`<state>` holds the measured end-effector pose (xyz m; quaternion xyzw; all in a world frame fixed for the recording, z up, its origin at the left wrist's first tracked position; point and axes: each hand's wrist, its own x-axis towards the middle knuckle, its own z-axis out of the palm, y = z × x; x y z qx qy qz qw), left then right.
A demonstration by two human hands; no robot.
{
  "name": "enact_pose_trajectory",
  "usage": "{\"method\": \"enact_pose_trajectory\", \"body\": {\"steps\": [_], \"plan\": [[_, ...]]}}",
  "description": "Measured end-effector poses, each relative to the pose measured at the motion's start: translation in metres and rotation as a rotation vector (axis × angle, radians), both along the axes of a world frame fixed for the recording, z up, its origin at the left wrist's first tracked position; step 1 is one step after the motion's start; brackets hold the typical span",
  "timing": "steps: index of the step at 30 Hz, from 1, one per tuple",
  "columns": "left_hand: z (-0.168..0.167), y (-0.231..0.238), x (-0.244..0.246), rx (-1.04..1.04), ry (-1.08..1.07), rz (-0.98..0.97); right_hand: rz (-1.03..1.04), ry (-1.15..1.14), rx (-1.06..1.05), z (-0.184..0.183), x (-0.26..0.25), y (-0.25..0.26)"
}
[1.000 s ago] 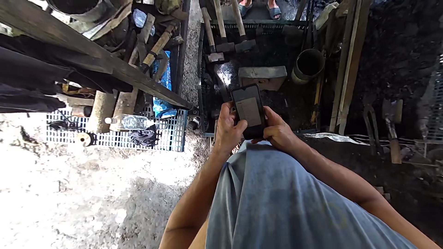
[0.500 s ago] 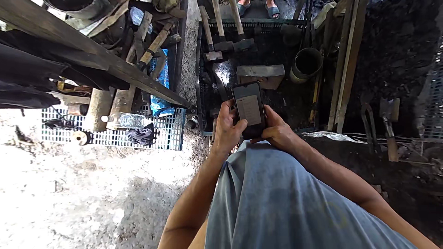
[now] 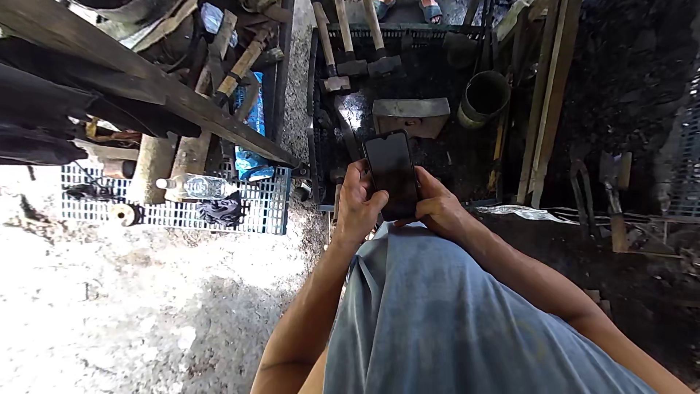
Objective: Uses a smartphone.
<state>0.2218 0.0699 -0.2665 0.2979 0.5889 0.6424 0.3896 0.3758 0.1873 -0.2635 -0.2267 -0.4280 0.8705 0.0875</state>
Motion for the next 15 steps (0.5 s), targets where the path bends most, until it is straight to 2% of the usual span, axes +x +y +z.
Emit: {"method": "enact_pose_trajectory", "body": {"steps": [11,15], "plan": [[-0.001,-0.012,0.005,-0.024,0.014,-0.045,0.006,0.015,-0.057,0.001,0.007,-0.003],[-0.004,-0.012,0.007,-0.004,0.012,-0.043,-0.027,-0.058,-0.058,0.004,0.006,-0.005]]}}
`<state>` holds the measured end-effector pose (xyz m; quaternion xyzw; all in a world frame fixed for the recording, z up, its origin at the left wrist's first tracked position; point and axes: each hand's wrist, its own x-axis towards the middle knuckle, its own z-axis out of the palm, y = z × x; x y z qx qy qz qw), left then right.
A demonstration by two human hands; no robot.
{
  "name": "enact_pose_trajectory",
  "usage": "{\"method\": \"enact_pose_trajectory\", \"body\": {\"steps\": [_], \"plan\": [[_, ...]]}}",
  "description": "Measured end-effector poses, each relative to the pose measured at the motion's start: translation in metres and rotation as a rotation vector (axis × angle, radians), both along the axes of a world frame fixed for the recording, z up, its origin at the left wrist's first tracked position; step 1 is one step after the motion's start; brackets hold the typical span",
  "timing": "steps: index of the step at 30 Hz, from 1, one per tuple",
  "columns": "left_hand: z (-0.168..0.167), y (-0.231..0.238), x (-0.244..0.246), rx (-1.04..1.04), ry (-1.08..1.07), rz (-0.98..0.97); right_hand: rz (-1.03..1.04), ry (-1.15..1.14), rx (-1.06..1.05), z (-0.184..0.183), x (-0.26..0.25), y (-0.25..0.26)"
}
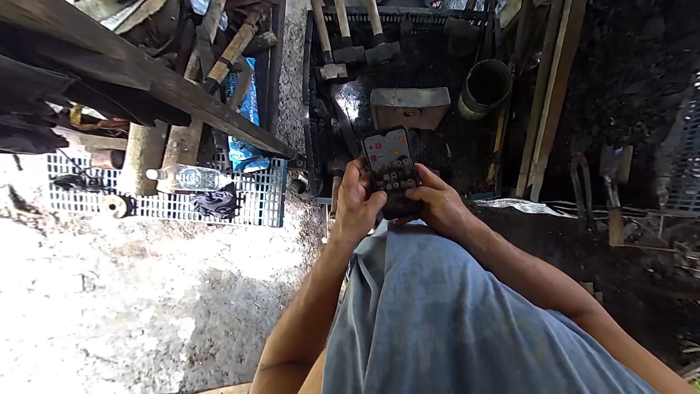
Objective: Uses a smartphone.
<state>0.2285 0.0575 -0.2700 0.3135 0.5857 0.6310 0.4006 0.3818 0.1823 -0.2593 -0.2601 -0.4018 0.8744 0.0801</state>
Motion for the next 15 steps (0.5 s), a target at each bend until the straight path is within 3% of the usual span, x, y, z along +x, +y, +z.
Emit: {"method": "enact_pose_trajectory", "body": {"steps": [8,15], "plan": [[0.0004,0.0033,0.0035,0.016,-0.029,0.009,-0.062,-0.089,0.014,-0.0007,-0.0031,-0.0006],[-0.0005,0.0017,0.0001,-0.003,-0.038,0.008,0.019,0.0,0.021,-0.0043,-0.004,0.0045]]}}
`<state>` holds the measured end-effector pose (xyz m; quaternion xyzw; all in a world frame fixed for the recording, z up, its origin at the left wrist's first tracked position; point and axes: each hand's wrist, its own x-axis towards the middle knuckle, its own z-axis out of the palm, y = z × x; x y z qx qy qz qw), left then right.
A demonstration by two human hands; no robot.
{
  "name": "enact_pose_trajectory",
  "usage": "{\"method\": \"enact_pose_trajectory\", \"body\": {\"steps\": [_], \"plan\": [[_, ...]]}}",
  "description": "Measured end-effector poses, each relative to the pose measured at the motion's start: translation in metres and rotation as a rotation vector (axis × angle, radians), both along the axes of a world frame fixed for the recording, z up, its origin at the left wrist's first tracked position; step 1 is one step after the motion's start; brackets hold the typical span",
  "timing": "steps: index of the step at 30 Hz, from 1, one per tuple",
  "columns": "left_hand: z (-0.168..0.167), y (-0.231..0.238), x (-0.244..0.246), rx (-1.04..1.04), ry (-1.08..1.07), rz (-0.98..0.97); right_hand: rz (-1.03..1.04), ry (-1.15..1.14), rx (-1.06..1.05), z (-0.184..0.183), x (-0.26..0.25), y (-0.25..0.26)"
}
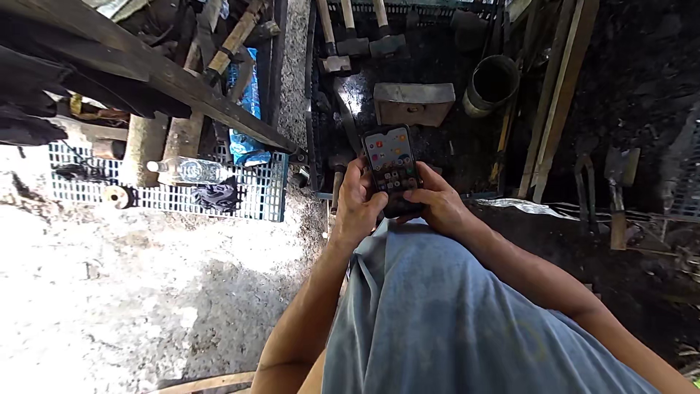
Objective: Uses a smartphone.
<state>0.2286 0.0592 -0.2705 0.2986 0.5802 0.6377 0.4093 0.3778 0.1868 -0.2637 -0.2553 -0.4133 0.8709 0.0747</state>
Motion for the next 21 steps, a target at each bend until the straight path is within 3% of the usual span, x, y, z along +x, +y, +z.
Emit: {"method": "enact_pose_trajectory", "body": {"steps": [6,21], "plan": [[0.008,-0.005,-0.003,-0.094,0.035,-0.051,-0.013,-0.01,0.007,0.001,-0.002,0.002],[0.01,0.002,-0.005,-0.07,0.043,-0.058,-0.038,-0.008,0.013,0.003,-0.003,0.004]]}}
